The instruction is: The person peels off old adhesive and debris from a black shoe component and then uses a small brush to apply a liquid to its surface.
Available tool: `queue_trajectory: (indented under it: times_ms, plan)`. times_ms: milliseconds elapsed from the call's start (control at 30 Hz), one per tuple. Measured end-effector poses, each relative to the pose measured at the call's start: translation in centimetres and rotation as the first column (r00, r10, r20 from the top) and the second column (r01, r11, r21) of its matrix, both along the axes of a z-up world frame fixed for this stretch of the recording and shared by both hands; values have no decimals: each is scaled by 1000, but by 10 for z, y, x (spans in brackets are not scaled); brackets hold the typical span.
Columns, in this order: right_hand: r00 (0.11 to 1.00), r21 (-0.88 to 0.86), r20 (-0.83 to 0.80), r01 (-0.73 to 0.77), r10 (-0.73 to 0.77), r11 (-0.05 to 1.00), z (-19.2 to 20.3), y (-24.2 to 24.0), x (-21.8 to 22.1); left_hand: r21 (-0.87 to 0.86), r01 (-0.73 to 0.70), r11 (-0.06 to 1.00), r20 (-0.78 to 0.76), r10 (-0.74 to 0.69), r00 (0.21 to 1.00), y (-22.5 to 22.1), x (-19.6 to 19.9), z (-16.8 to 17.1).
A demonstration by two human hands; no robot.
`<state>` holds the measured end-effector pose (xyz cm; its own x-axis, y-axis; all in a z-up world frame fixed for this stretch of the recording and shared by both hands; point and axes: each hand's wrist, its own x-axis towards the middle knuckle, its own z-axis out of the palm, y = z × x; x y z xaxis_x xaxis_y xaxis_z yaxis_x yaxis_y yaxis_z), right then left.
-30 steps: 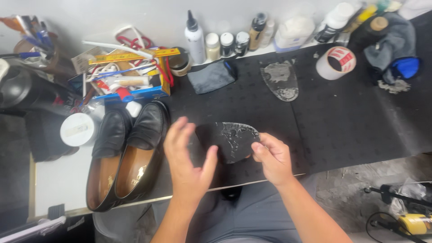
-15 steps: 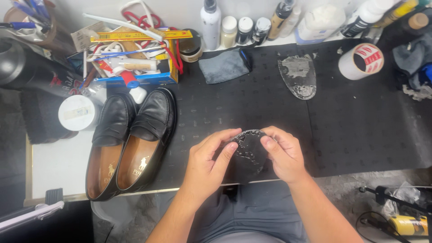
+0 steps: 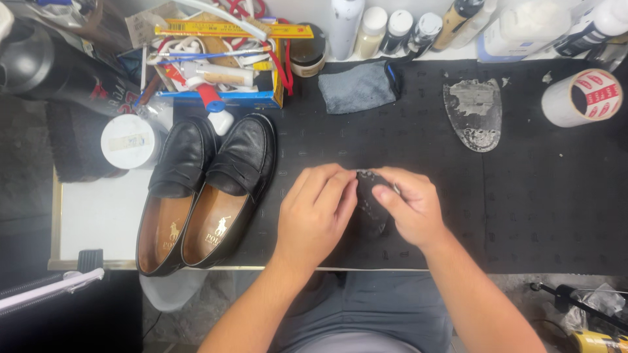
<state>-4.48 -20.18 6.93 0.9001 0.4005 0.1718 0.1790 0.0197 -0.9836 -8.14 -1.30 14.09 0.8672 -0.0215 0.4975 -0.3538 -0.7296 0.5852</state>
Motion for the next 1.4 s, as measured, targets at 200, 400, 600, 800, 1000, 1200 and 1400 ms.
queue_trajectory:
  times_ms: [200, 400, 600, 800, 1000, 1200, 1400]
  plan:
    - [993, -9, 47, -111, 111, 994, -12, 7, 36, 136, -35, 990, -17, 38, 999, 3, 20, -8]
    - [991, 104, 9, -132, 132, 986, -39, 12, 46, 253, -15, 967, -116, 45, 992, -1, 30, -16]
    - [989, 164, 15, -149, 149, 975, -55, 8, 48, 336, 71, 939, -159, -18, 987, -1, 42, -26]
    - [991, 154, -11, -128, 131, 980, -56, 6, 51, 292, 155, 944, -123, -124, 985, 8, 56, -42]
    - [992, 94, 34, -123, 120, 988, -55, 7, 55, 250, 169, 953, -148, -135, 980, 11, 62, -52]
    - [992, 61, 46, -118, 115, 991, -50, 6, 58, -4, 152, 988, -260, -148, 954, 12, 67, -59]
    - [990, -9, 45, -132, 133, 991, -50, 8, 59, -241, 34, 970, -323, -113, 940, 9, 56, -78]
